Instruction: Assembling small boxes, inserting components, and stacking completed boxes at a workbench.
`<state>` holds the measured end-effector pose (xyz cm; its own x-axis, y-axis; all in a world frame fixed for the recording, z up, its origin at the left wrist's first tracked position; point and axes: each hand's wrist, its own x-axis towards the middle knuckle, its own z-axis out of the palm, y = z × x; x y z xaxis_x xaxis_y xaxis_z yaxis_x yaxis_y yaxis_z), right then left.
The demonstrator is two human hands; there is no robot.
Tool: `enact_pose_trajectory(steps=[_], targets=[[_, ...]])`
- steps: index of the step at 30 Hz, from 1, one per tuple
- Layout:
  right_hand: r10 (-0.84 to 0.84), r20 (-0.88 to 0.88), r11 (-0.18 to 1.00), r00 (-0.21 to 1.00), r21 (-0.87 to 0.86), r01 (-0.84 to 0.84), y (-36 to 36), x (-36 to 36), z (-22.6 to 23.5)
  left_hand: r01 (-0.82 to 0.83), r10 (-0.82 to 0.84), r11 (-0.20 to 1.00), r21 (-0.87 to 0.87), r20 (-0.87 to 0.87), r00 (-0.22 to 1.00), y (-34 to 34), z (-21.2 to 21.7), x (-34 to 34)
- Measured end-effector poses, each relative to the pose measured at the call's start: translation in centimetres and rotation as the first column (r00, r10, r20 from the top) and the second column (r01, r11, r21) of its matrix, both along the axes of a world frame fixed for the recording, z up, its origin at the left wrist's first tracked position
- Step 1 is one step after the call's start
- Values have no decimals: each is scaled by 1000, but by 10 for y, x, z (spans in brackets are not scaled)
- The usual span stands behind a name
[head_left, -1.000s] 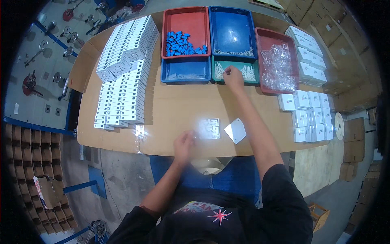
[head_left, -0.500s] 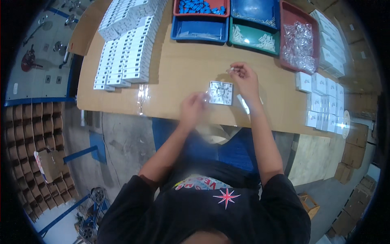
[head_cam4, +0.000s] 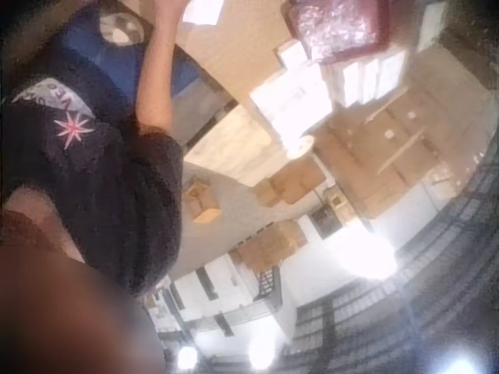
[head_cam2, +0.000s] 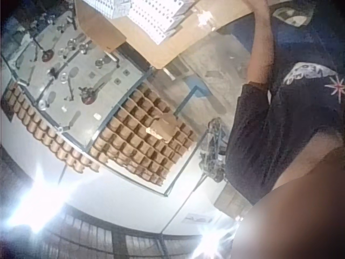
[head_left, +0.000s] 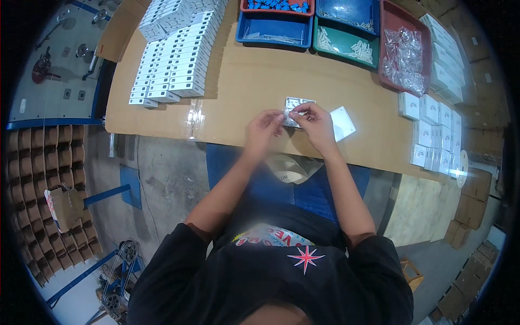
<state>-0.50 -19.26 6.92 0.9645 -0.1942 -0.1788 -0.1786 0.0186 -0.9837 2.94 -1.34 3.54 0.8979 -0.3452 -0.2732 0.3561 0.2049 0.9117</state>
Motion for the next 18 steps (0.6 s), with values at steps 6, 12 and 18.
enact_pose_trajectory(steps=[6, 12, 18], targets=[[-21, 47, 1000, 999, 15, 21, 4, -5, -4, 10, -11, 1000, 4, 51, 999, 1, 0, 1], [-158, 112, 986, 981, -34, 163, 12, -6, 2, -3, 1, 999, 45, 32, 999, -2, 6, -1], [-115, 63, 988, 991, -96, 120, 12, -7, -16, 4, -4, 1000, 30, 26, 1000, -1, 2, 0]])
